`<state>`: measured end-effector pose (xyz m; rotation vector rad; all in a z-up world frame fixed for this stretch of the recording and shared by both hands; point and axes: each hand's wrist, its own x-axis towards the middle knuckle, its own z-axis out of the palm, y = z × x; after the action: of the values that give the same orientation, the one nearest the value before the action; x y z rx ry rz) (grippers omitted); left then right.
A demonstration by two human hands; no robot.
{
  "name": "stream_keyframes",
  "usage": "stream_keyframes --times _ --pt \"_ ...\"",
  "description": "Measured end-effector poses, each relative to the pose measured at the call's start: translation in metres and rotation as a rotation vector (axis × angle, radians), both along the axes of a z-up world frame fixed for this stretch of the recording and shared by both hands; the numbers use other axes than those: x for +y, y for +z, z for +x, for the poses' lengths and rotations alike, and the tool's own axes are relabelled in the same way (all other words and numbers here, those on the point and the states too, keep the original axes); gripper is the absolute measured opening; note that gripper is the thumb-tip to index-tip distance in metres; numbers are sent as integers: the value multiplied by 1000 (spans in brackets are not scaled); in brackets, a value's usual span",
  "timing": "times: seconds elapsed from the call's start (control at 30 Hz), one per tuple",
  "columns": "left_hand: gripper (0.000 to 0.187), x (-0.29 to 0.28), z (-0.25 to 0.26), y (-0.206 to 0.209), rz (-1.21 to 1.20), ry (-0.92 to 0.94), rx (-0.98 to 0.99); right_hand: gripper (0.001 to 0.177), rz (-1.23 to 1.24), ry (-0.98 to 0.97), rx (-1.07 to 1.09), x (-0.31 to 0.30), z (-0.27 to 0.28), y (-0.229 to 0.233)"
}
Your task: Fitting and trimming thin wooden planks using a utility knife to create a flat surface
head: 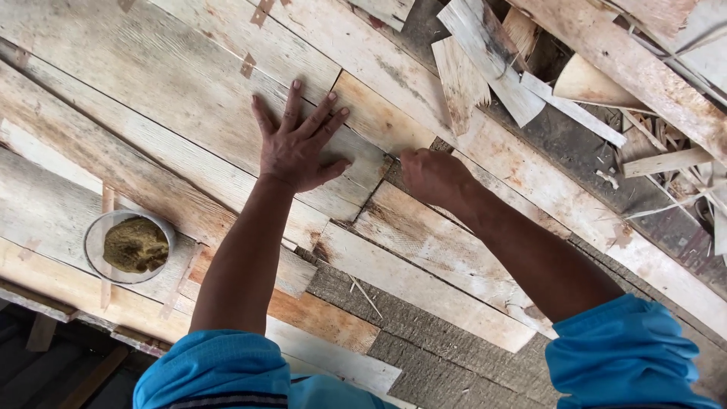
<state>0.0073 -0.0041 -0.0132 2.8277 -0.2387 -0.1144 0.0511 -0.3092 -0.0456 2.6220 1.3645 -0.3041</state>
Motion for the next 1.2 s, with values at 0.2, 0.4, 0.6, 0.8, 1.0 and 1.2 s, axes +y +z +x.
stream_keyframes --times 0.2,0.4,0.6,0.8,1.0,1.2 --pt "92 0 0 2 14 4 27 7 -238 86 4 -16 -12 22" --pt "92 1 1 6 33 -2 61 26 78 -437 456 -10 5 78" --pt "96 3 0 10 12 -8 63 40 512 -563 331 80 16 58" --pt "100 4 0 3 -9 11 62 41 396 -723 254 105 23 13" --pt "98 4 -1 6 4 6 89 21 303 -402 -45 112 8 7" --pt "99 5 -1 5 28 2 102 21 217 -262 -365 118 2 -5"
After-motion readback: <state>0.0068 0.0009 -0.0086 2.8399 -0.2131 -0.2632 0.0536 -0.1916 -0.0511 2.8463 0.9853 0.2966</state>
